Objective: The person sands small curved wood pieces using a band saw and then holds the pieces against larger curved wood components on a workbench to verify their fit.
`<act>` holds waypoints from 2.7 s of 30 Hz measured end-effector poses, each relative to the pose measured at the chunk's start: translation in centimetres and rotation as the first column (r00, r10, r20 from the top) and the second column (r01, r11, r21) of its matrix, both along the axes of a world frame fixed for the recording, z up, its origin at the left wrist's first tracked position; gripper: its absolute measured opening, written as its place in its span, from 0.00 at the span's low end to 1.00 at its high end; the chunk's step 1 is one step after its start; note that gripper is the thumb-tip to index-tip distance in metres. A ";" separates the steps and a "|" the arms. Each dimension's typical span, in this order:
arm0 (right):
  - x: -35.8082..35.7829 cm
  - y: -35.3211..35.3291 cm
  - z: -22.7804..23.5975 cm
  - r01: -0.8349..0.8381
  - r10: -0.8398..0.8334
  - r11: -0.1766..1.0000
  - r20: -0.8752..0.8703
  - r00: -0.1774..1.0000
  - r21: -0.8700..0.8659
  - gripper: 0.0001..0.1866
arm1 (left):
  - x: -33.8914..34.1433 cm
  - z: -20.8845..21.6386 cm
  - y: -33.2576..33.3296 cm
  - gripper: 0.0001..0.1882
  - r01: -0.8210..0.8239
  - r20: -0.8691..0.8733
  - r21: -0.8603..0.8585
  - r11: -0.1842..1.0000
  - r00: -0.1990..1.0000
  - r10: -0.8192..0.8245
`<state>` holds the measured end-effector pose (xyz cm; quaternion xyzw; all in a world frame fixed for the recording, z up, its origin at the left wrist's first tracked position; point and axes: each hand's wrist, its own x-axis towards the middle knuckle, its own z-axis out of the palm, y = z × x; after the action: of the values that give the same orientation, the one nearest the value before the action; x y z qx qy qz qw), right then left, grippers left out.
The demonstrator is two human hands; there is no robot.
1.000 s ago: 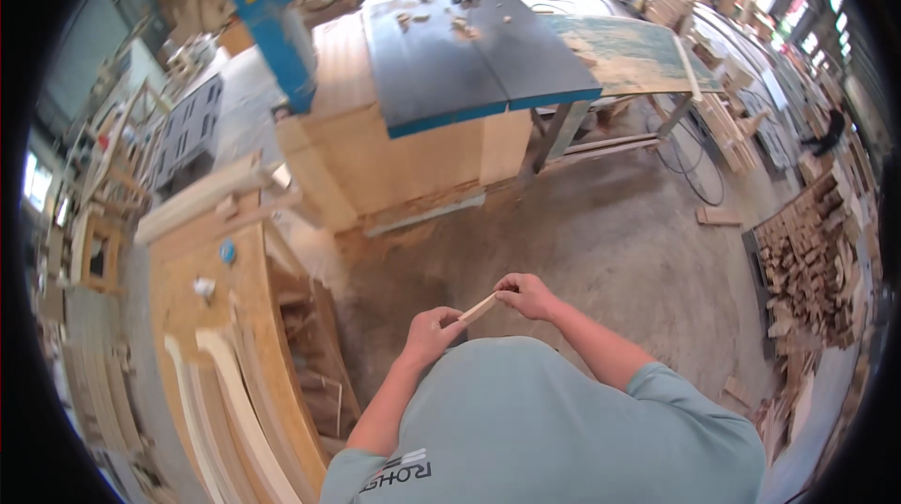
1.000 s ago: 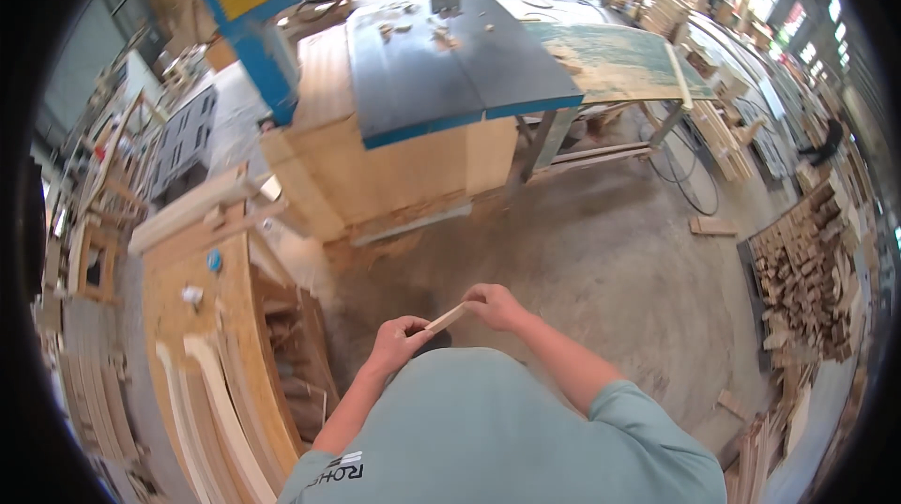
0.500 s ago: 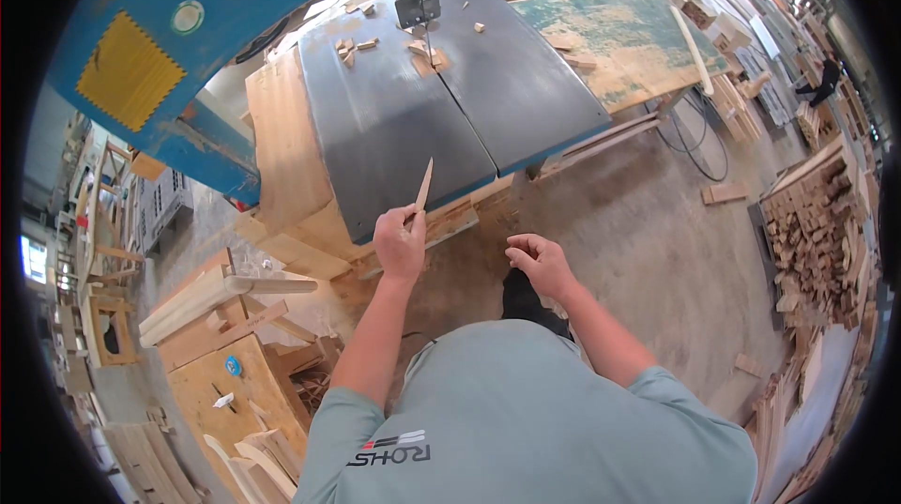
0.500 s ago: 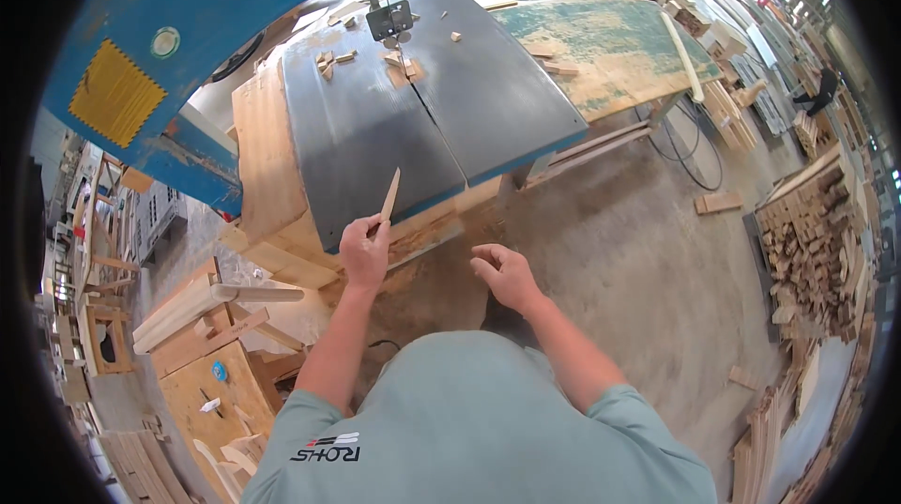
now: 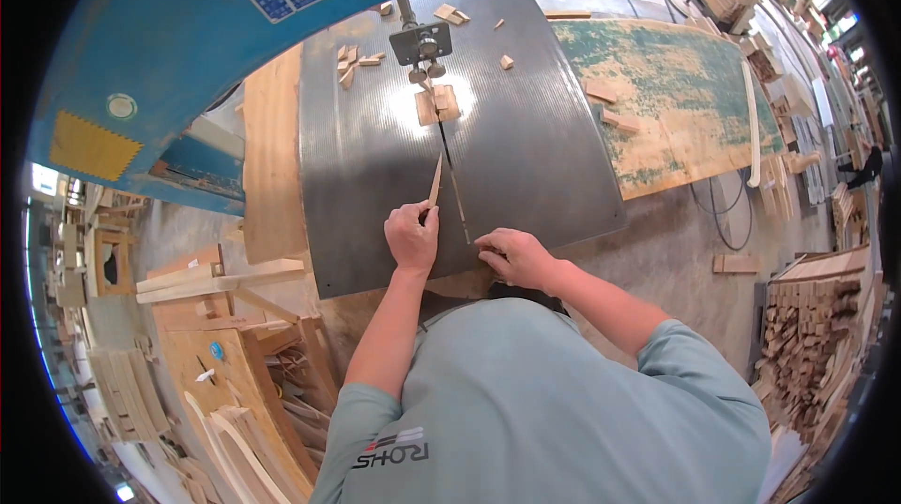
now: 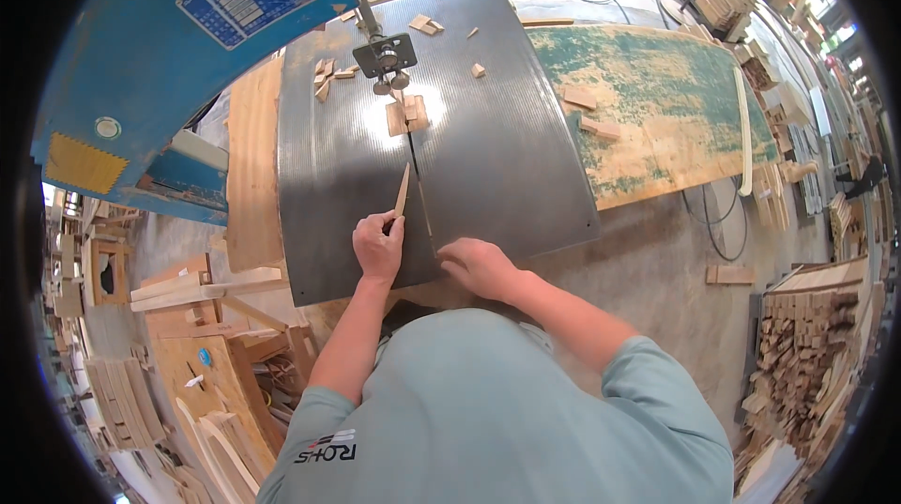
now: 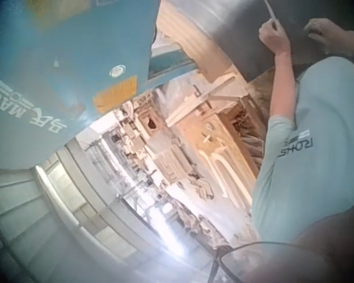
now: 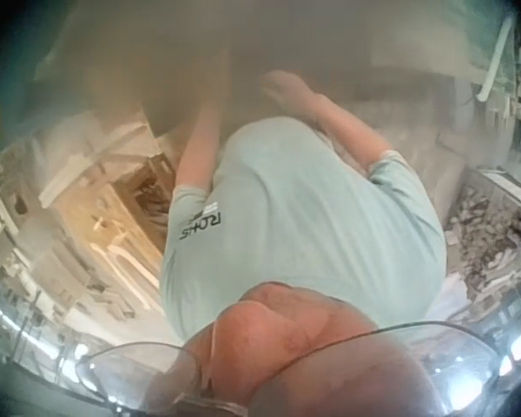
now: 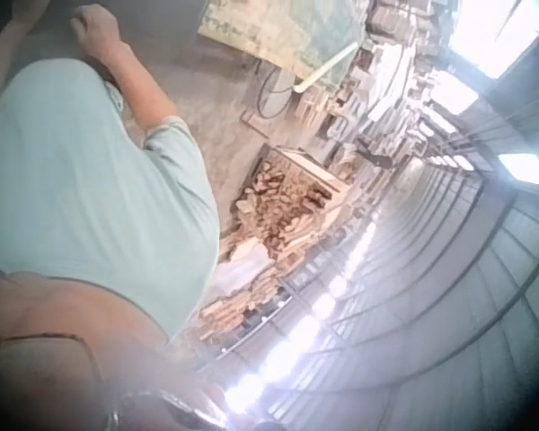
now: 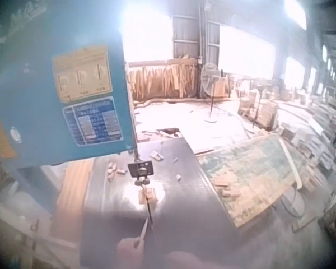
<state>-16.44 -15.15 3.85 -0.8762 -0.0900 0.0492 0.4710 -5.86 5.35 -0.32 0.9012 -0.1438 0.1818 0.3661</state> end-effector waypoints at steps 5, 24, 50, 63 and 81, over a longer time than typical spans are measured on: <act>3.6 -0.6 -0.6 0.005 -0.004 1.000 0.089 0.996 -0.003 0.14 | 1.3 0.4 -1.7 0.08 0.010 -0.032 0.027 1.000 0.999 -0.009; 8.3 1.0 -1.4 0.068 -0.069 0.992 0.001 0.998 0.103 0.19 | 4.7 -0.4 -2.3 0.07 0.072 -0.052 0.090 0.993 0.996 -0.068; 21.4 -8.6 -3.8 0.327 -0.314 0.945 0.235 0.920 -0.019 0.10 | 7.7 0.4 -3.5 0.06 0.076 -0.048 0.046 0.996 0.996 -0.074; 28.7 -7.6 -3.7 0.024 -0.022 0.997 0.039 0.999 -0.067 0.10 | 9.9 1.3 -4.7 0.07 0.095 -0.078 0.096 0.991 0.993 -0.088; 32.0 -6.7 -4.3 0.049 -0.048 0.997 0.009 0.999 -0.053 0.07 | 11.9 1.1 -5.0 0.06 0.065 -0.077 0.082 0.995 0.995 -0.058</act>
<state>15.56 -21.85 -0.43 -0.8904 -0.0692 0.0367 0.4483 6.03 0.31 0.74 0.9172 -0.1653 0.1303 0.3383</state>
